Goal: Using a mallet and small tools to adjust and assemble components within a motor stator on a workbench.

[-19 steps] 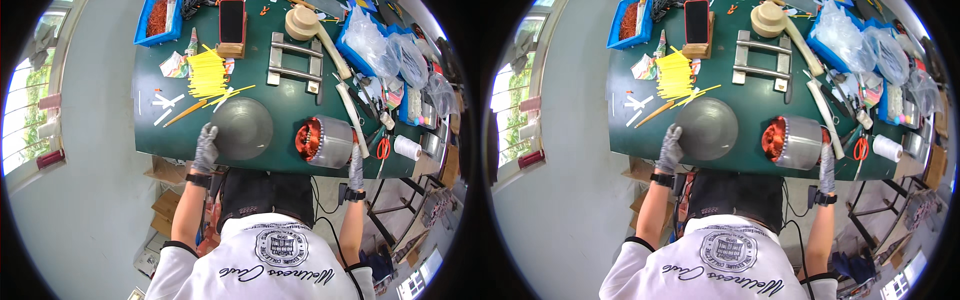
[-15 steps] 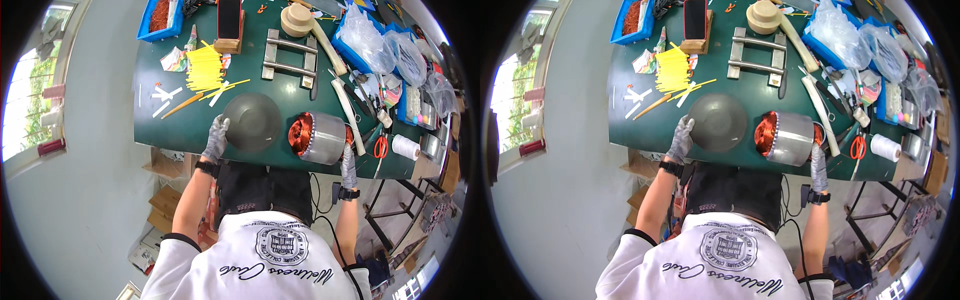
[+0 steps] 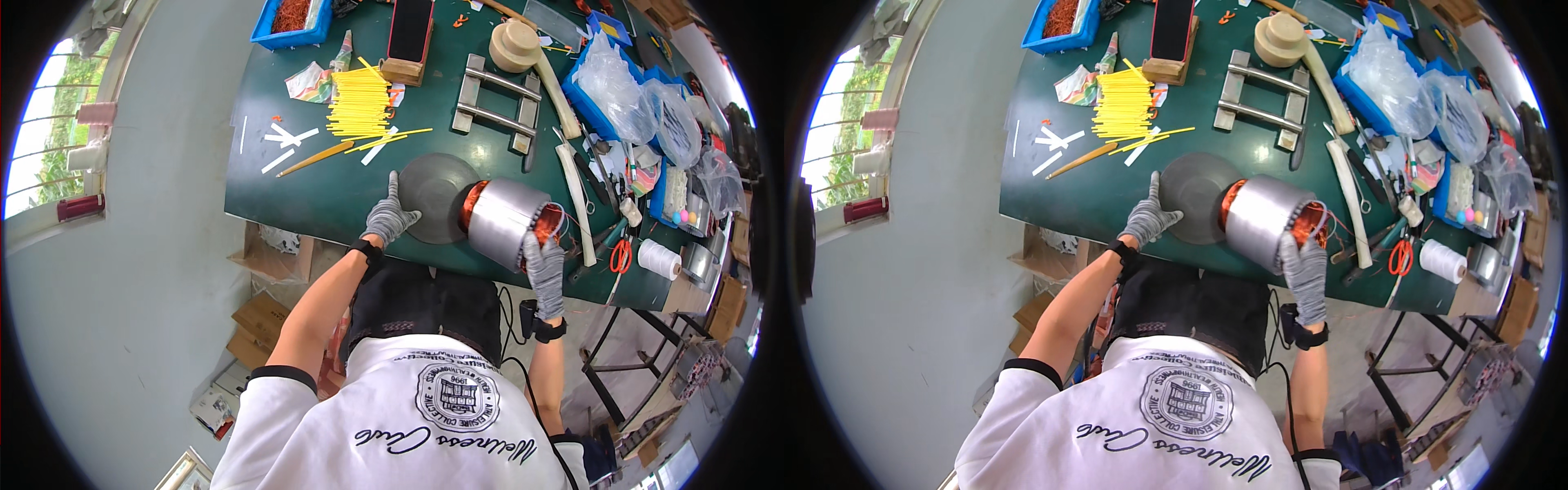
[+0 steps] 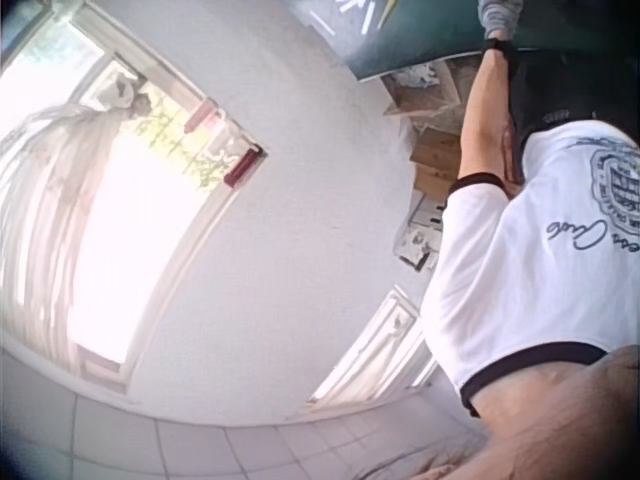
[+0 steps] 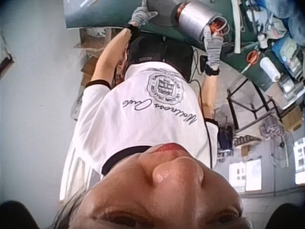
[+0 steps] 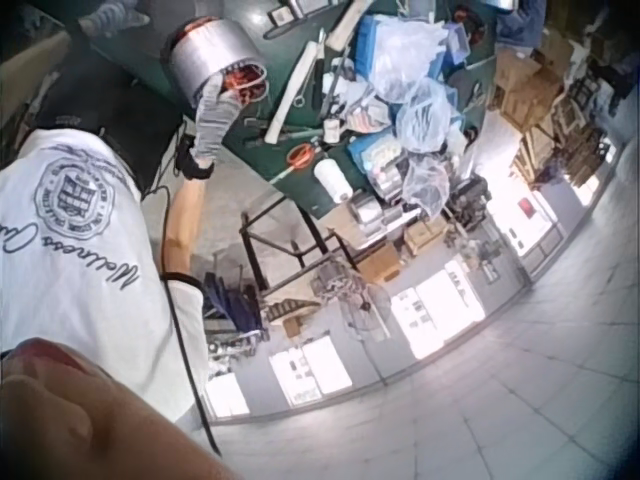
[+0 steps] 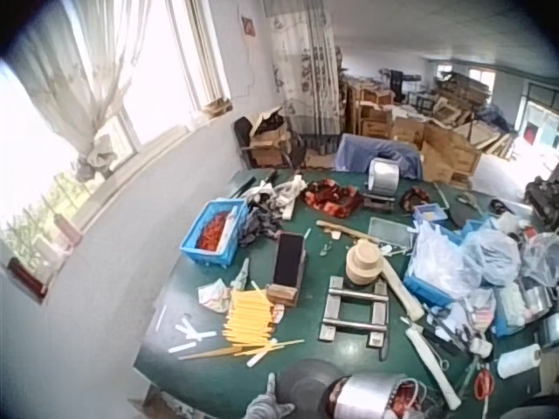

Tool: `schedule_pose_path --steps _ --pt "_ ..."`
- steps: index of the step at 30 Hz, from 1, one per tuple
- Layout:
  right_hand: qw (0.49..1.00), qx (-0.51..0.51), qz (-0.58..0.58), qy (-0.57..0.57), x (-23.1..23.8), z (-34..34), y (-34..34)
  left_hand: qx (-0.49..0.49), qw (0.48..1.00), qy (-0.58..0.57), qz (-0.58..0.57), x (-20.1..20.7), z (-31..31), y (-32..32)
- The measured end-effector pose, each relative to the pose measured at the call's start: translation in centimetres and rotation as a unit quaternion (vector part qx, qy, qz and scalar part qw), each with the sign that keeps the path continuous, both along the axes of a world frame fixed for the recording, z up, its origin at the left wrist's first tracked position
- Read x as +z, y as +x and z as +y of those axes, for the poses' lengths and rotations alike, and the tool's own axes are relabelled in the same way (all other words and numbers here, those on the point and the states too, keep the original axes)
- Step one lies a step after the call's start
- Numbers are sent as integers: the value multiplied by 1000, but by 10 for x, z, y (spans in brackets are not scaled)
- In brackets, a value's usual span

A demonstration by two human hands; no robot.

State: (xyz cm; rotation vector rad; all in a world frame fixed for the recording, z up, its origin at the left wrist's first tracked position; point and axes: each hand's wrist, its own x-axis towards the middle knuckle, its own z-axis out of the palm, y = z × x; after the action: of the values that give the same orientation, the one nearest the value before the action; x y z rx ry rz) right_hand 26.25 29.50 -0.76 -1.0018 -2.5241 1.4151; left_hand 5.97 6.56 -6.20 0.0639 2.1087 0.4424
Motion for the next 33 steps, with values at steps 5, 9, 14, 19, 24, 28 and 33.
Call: schedule_pose_path --steps 5,9,14,19,24,28,33 --pt "975 135 -60 168 20 -65 -67 26 999 25 -22 -8 -6 -1" --pt "939 191 -161 238 27 -109 -112 55 988 103 -105 -10 -16 -7" --pt "931 190 -193 244 29 -136 -147 28 990 111 -88 -24 -18 -7" --pt "958 126 -175 191 30 -149 -166 83 975 111 -174 -52 -19 -9" --pt "937 180 -29 298 51 -125 -136 73 947 280 -138 -46 -46 -11" --pt "976 69 95 185 117 -72 -73 167 933 319 -7 -17 -64 -23" --pt "958 -219 185 -25 106 -1 30 -66 893 387 220 68 -20 -39"
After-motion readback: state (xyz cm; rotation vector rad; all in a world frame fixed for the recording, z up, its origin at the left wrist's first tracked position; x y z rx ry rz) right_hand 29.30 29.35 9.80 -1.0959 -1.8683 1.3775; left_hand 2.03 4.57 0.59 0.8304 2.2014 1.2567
